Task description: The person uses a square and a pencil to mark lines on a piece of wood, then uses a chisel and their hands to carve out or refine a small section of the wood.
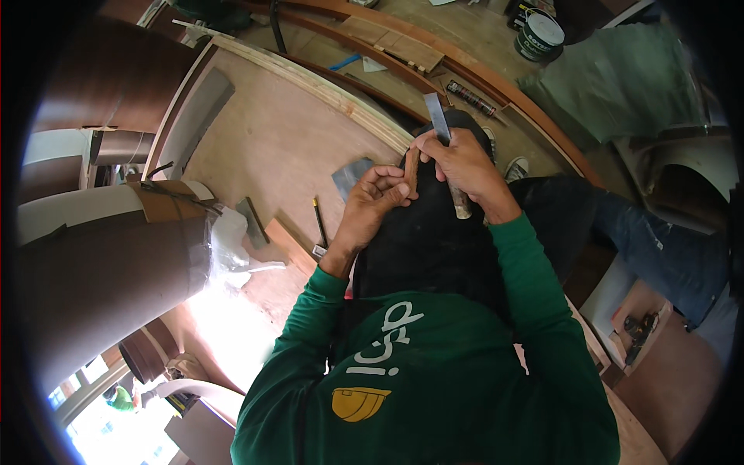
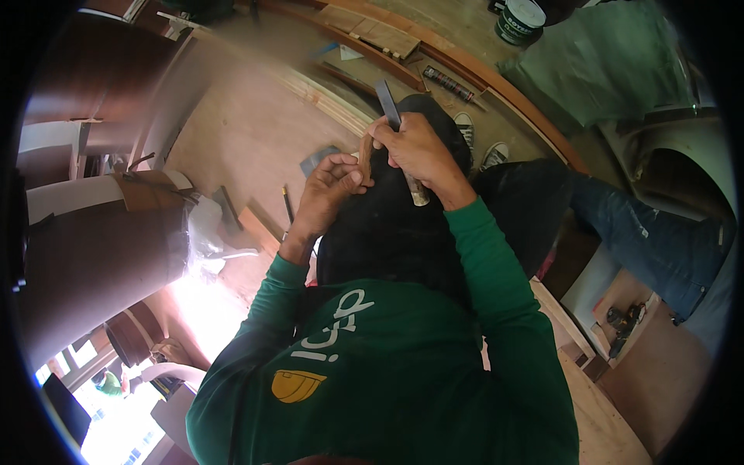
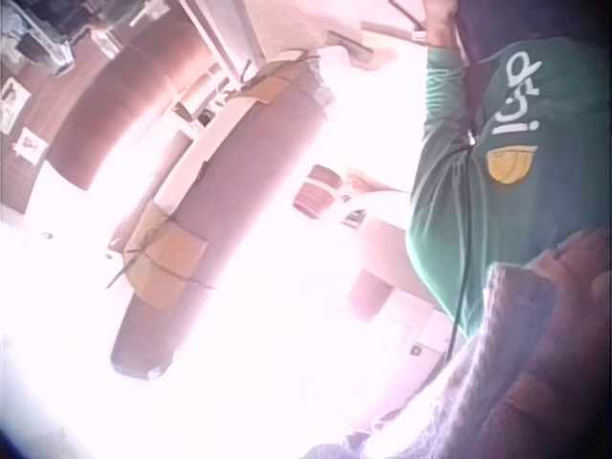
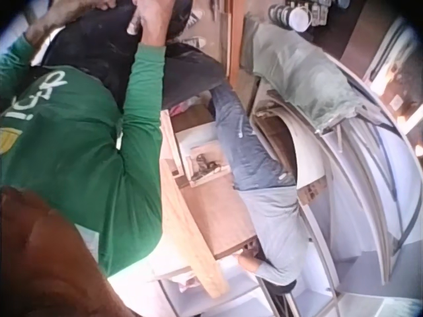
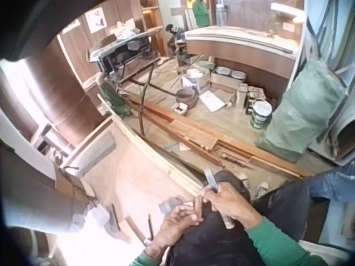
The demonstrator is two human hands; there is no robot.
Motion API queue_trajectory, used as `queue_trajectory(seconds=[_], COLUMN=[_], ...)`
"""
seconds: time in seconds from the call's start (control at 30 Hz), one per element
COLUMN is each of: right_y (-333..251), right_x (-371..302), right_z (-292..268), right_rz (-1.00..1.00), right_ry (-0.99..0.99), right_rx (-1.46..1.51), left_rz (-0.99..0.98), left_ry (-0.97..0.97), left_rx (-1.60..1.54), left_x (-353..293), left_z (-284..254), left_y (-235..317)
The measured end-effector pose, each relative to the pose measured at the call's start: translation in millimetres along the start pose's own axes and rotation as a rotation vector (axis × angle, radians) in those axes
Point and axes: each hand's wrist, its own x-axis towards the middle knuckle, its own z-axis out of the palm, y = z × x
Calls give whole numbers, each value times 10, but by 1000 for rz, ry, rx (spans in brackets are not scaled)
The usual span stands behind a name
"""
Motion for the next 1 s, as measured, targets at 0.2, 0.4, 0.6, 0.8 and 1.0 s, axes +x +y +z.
queue_trajectory(seconds=[0.2,0.4,0.6,0.8,1.0], right_y=[-13,33,252,388,566], right_x=[21,53,25,1,-6], right_z=[27,26,-160,-163,-257], right_rz=[-2,9,53,-10,-47], right_ry=[-15,91,178,162,108], right_rx=[-55,-11,65,49,190], left_rz=[-6,70,234,376,434], left_ry=[7,66,260,312,370], left_rx=[-14,-21,81,168,204], left_x=[3,30,170,373,508], left_z=[44,-45,-79,-224,-312], left_y=[37,-3,83,147,183])
